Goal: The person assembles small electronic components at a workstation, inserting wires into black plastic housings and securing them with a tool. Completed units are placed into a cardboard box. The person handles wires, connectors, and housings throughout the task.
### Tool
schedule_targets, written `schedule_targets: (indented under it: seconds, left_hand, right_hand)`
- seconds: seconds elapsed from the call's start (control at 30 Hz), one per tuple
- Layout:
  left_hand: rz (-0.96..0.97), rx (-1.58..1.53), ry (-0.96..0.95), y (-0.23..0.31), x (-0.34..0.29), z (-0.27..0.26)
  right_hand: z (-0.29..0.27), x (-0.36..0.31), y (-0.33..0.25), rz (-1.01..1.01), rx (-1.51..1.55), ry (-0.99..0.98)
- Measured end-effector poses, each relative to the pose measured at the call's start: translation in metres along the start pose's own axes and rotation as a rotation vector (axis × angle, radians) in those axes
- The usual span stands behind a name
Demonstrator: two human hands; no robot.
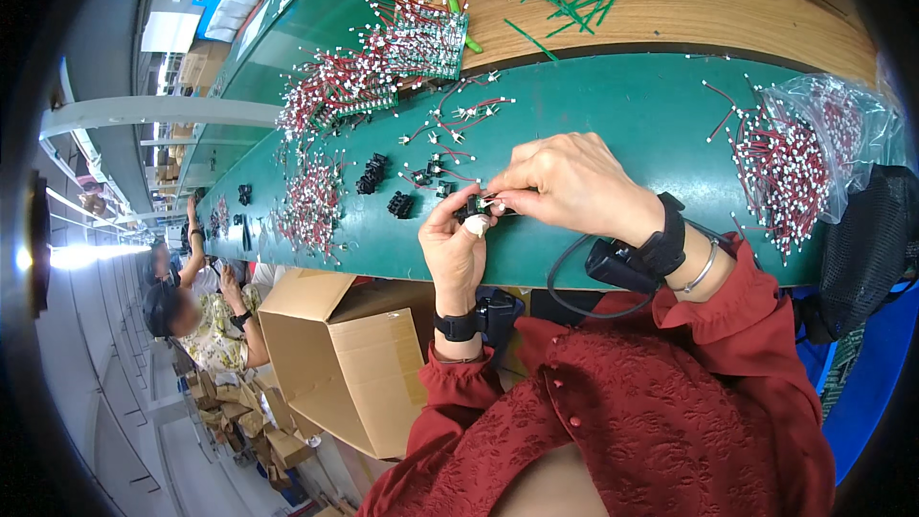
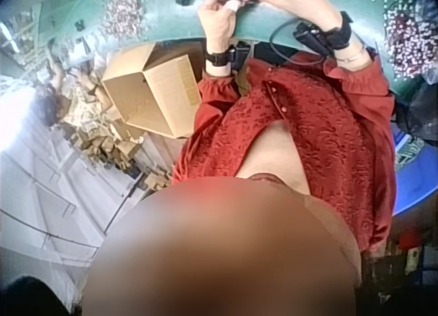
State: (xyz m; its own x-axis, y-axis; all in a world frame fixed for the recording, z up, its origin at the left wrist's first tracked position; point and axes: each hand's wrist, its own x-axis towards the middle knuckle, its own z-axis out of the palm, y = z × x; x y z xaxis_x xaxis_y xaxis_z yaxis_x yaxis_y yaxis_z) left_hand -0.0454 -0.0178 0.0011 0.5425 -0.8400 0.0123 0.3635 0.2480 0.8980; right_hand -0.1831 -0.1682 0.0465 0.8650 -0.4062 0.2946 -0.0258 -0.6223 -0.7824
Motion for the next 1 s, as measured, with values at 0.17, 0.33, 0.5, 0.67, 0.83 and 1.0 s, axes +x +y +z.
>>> schedule_targets:
  seconds: [0.17, 0.33, 0.5, 0.67, 0.83, 1.0]
  left_hand:
    - [0.022, 0.039, 0.002, -0.001, -0.001, 0.0]
    - [0.031, 0.114, -0.045, 0.0, -0.004, 0.001]
    - [0.018, 0.23, -0.118, 0.001, -0.005, -0.001]
    - [-0.014, 0.344, -0.121, 0.001, -0.006, -0.003]
    - [-0.015, 0.234, -0.094, 0.002, -0.005, -0.001]
    - [-0.009, 0.001, -0.01, 0.002, 0.0, -0.003]
  right_hand:
    - [-0.001, -0.001, -0.003, 0.019, -0.025, -0.027]
    - [-0.003, -0.003, -0.005, 0.026, -0.057, -0.044]
    - [-0.006, -0.004, -0.005, 0.04, -0.054, -0.12]
    - [-0.004, -0.005, -0.001, 0.021, -0.102, -0.124]
    - [0.003, -0.005, -0.002, 0.062, -0.045, -0.086]
    - [0.003, 0.002, -0.005, 0.069, 0.126, 0.029]
